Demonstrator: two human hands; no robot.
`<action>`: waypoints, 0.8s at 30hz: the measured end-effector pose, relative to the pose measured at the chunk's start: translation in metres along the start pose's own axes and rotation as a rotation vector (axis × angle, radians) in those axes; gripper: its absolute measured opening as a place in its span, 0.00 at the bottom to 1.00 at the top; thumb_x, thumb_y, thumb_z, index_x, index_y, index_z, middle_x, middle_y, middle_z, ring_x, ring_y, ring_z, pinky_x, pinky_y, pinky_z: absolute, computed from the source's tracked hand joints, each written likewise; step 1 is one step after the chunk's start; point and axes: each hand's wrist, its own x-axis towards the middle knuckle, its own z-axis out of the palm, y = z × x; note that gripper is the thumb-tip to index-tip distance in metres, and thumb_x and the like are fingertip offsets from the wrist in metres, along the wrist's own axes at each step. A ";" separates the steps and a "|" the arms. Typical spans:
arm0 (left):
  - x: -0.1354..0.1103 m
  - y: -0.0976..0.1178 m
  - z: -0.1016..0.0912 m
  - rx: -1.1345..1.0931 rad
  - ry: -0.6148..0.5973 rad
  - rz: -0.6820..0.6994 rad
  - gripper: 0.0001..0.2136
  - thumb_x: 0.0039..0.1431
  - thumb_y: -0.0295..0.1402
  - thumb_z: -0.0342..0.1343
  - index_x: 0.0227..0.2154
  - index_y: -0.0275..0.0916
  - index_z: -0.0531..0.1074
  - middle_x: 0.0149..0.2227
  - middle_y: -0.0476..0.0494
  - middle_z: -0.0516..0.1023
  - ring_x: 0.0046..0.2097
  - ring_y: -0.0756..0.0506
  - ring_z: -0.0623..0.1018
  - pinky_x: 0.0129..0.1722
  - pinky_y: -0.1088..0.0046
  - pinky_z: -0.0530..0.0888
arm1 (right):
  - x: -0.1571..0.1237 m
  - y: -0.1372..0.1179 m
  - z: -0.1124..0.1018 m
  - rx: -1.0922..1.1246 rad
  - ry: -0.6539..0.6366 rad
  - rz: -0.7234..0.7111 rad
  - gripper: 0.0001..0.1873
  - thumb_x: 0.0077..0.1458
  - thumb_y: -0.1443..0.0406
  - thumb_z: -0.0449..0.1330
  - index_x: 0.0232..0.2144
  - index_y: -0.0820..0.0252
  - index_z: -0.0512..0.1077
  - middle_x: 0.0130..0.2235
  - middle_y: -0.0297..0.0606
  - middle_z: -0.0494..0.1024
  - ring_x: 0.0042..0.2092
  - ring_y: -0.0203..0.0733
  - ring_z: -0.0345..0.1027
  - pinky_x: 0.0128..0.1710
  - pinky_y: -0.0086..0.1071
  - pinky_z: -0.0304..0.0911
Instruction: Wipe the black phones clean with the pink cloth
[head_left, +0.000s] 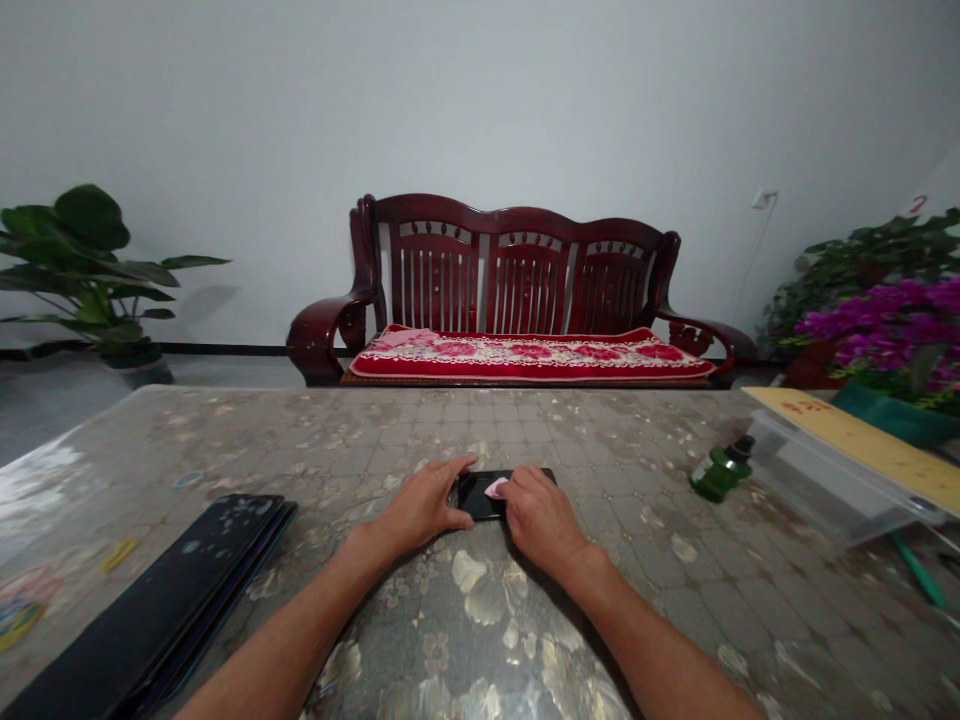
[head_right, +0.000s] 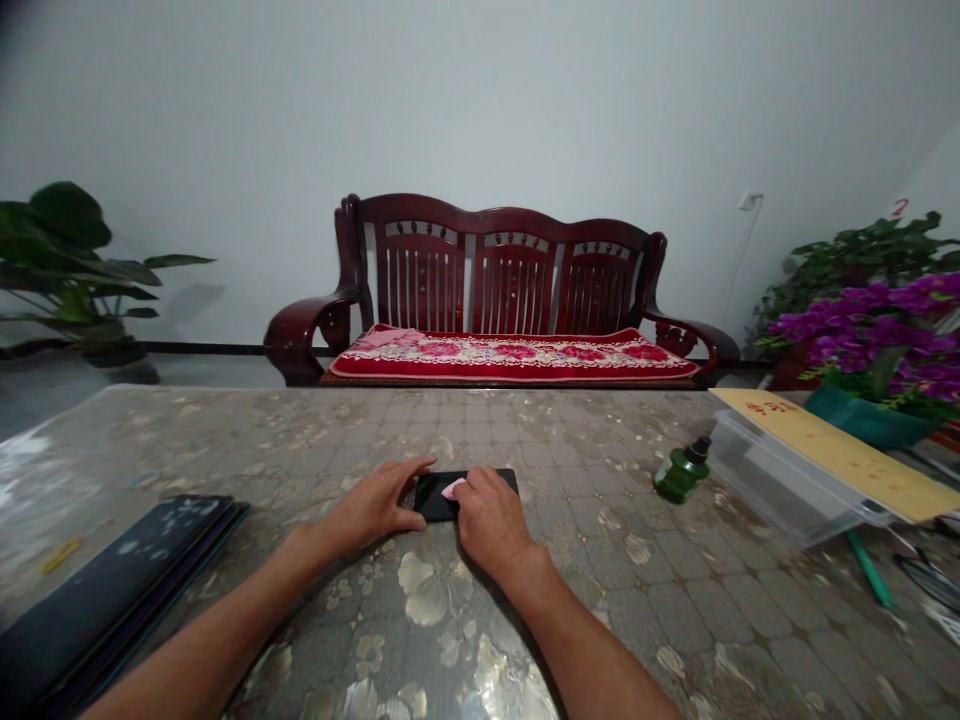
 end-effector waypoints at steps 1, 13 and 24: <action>0.000 0.000 0.000 0.000 0.001 0.002 0.38 0.48 0.34 0.69 0.63 0.38 0.62 0.55 0.37 0.76 0.55 0.36 0.74 0.55 0.63 0.68 | 0.000 -0.001 -0.001 0.000 -0.009 -0.014 0.17 0.62 0.73 0.53 0.45 0.55 0.78 0.41 0.39 0.76 0.46 0.44 0.66 0.47 0.32 0.58; 0.000 -0.002 0.002 -0.008 0.016 0.001 0.37 0.48 0.34 0.67 0.63 0.42 0.62 0.55 0.38 0.76 0.54 0.36 0.74 0.54 0.62 0.69 | 0.005 0.017 -0.005 -0.111 -0.015 0.152 0.17 0.63 0.71 0.52 0.46 0.54 0.78 0.42 0.42 0.76 0.47 0.45 0.66 0.45 0.33 0.58; 0.000 -0.004 0.001 0.053 -0.033 0.002 0.31 0.51 0.38 0.67 0.59 0.43 0.68 0.56 0.39 0.76 0.58 0.35 0.73 0.58 0.60 0.67 | 0.005 0.025 -0.009 -0.136 -0.036 0.219 0.16 0.64 0.72 0.51 0.44 0.58 0.78 0.43 0.43 0.76 0.47 0.46 0.67 0.46 0.34 0.59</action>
